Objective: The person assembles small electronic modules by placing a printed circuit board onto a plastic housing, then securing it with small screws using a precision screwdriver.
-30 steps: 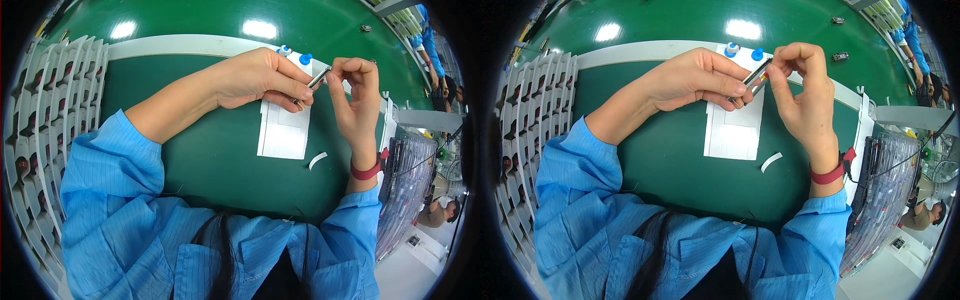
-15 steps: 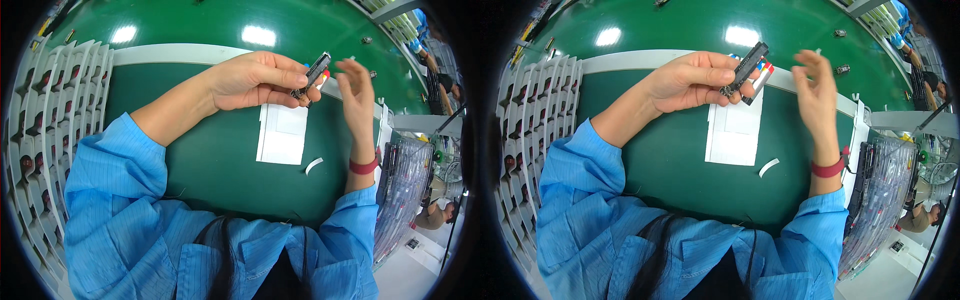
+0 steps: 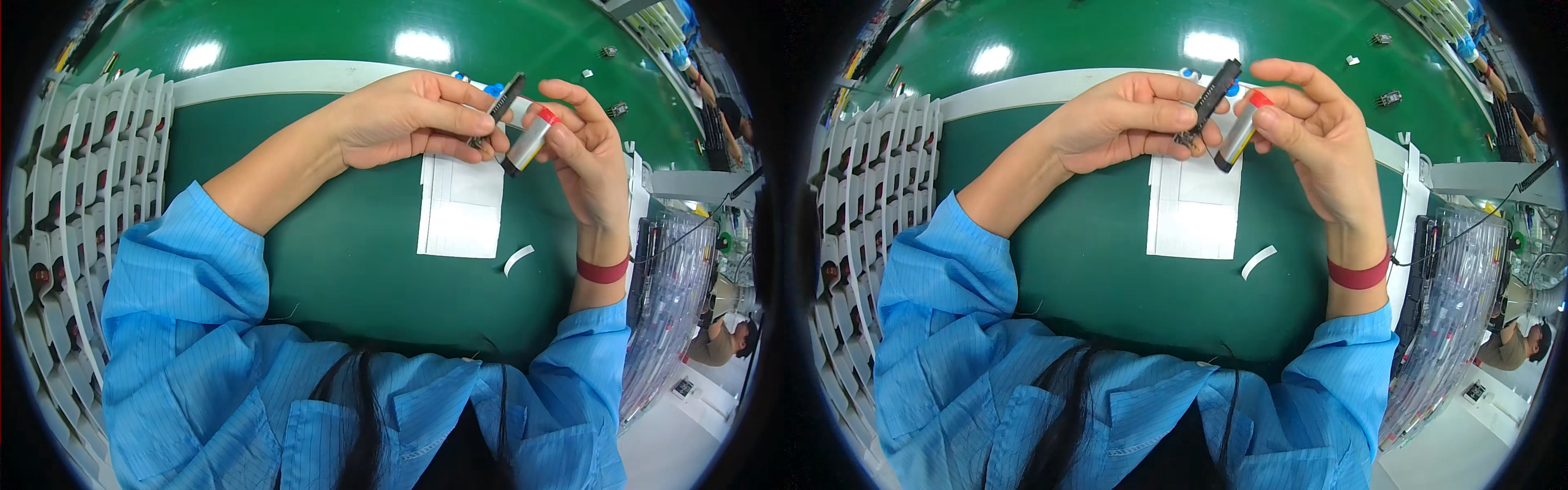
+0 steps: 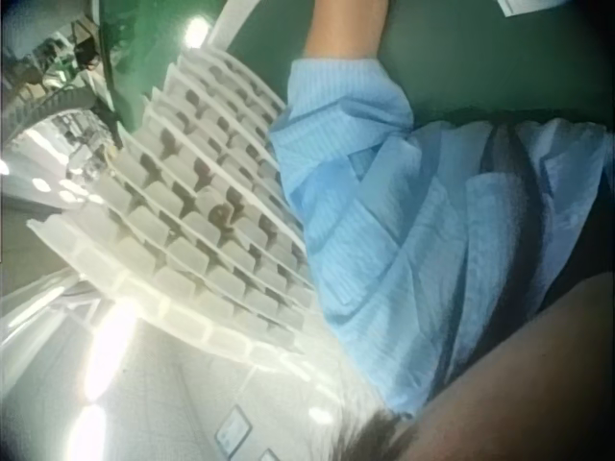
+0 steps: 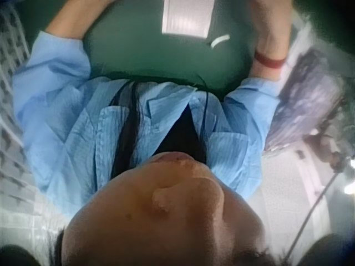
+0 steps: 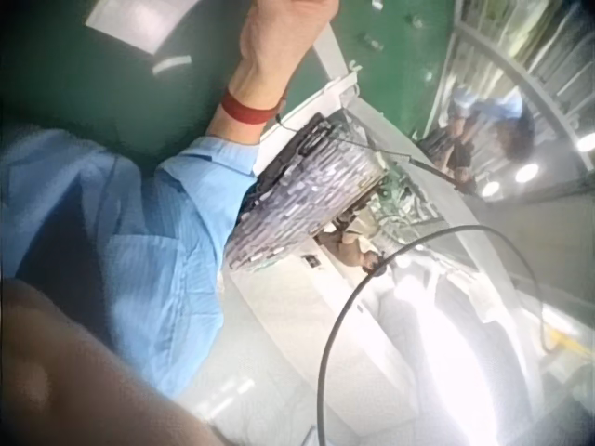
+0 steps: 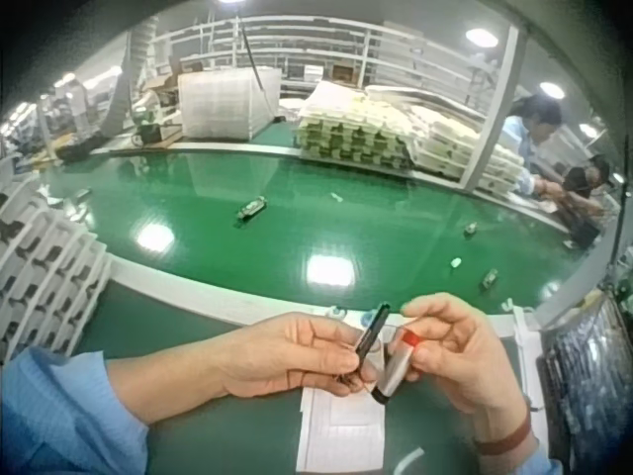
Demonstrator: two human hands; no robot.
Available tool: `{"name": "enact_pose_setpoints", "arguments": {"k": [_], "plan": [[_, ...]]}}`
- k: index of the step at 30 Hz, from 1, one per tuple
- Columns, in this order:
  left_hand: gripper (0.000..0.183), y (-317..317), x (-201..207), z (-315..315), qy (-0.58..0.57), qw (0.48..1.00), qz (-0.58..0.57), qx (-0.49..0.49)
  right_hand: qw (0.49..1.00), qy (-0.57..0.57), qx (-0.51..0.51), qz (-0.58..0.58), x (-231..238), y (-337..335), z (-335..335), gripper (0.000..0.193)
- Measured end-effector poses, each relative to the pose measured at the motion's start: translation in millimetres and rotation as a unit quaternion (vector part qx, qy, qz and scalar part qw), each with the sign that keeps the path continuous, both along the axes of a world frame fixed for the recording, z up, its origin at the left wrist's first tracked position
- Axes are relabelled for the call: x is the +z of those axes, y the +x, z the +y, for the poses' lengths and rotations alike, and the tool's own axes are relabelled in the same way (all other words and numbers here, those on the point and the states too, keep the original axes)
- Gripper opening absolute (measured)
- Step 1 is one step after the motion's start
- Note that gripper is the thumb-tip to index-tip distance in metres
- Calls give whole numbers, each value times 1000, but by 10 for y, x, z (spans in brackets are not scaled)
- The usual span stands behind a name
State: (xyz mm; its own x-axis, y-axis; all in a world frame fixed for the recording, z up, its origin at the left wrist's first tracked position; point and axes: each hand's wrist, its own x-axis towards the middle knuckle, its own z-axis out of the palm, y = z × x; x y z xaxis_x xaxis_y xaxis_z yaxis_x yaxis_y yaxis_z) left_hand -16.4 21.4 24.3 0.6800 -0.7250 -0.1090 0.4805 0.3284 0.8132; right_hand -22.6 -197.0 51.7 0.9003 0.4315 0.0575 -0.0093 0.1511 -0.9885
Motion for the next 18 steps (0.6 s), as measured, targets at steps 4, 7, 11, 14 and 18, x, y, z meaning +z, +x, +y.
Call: {"name": "enact_pose_setpoints", "arguments": {"k": [4, 7, 11, 14, 18], "plan": [[34, -75, 2, -67, 55, 998, -20, 19, 995, -71, -59, 46, -6, 36, -31, 34], [35, -64, -36, -63, 77, 995, -26, 49, 983, -120, -134, -31, 61, -78, 137, 36], [36, -98, -52, -92, 98, 992, -48, 64, 977, -137, -156, -56, 36, -119, 166, 36], [37, -119, -51, -104, 109, 990, -57, 67, 975, -152, -149, -66, 31, -109, 169, 36], [36, -99, -64, -125, 121, 989, -65, 62, 971, -170, -153, -70, 40, -107, 169, 35]]}}
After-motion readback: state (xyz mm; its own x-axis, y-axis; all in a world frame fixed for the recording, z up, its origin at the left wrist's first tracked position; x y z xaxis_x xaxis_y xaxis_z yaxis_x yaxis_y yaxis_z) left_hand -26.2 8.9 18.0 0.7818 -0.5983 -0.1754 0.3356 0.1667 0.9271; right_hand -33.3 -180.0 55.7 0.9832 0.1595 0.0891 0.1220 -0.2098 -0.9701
